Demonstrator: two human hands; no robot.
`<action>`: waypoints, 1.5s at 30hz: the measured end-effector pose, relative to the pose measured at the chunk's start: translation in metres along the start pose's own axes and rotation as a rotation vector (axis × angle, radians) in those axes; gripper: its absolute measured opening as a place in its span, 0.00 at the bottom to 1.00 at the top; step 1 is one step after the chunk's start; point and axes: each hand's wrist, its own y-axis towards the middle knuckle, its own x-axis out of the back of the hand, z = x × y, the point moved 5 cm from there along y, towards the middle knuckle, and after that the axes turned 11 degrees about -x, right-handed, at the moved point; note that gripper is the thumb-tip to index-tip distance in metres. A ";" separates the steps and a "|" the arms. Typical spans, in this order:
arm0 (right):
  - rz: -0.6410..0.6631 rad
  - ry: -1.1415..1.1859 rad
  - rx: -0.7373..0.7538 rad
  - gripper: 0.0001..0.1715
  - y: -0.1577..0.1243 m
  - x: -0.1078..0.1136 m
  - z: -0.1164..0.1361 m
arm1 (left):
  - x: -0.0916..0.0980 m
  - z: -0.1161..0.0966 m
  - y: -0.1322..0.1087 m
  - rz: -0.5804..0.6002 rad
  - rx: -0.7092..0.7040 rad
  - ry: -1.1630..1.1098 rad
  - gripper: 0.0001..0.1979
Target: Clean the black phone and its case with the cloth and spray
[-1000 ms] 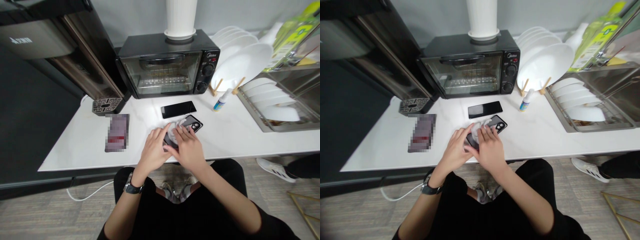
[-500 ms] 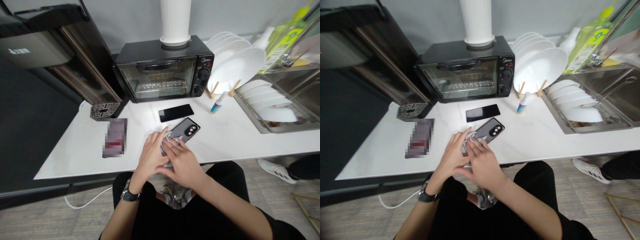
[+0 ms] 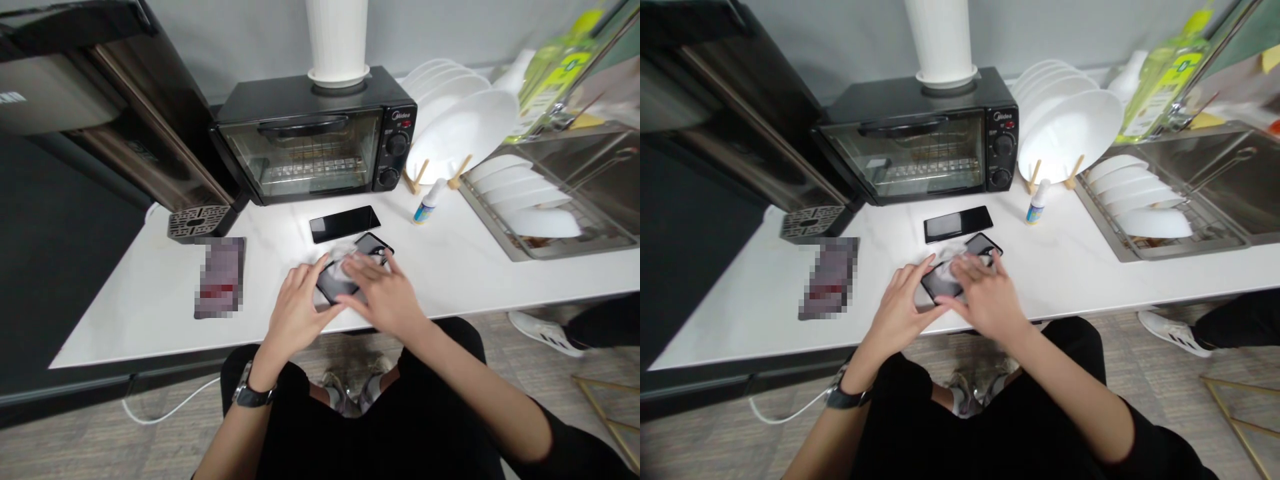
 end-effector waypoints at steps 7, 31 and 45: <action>0.084 0.053 0.206 0.45 -0.007 0.002 -0.001 | 0.000 0.000 0.000 -0.001 -0.005 -0.005 0.46; 0.118 0.161 0.204 0.25 -0.023 0.012 -0.002 | 0.001 -0.001 0.000 -0.007 0.020 -0.050 0.49; 0.126 0.198 0.200 0.38 -0.021 0.003 0.012 | 0.000 0.000 0.001 -0.023 -0.003 -0.040 0.49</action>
